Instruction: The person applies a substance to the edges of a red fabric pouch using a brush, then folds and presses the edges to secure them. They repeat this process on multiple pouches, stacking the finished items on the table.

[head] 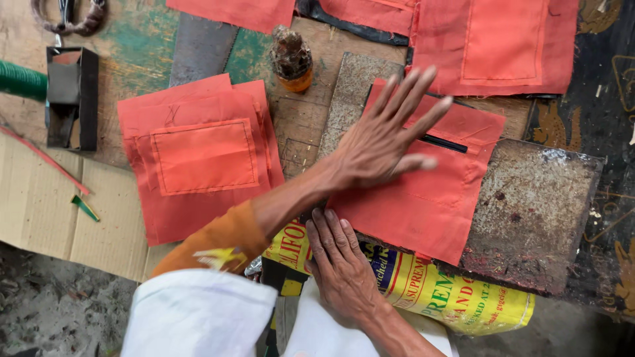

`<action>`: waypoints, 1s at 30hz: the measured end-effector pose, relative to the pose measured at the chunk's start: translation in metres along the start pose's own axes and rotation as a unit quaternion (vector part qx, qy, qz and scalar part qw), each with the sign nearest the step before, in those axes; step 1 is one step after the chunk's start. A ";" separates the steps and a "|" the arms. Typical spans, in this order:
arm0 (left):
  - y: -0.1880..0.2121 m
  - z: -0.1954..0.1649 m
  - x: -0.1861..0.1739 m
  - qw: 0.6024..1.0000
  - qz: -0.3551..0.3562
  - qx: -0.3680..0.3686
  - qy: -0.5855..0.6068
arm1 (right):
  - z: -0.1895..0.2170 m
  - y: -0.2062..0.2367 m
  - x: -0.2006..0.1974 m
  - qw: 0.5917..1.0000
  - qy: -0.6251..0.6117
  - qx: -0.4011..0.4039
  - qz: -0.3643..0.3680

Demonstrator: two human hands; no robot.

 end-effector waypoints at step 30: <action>-0.001 0.047 0.016 0.867 -0.169 -0.301 0.360 | -0.098 0.128 -0.135 0.771 -0.430 0.323 -0.341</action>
Point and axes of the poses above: each hand's wrist, its own y-axis away from the middle knuckle, its own x-axis out of the palm, z = x × y, the point moved 4 cm from there along -y, towards the middle knuckle, and after that the axes turned 10 degrees about -y, right-handed, at the moved point
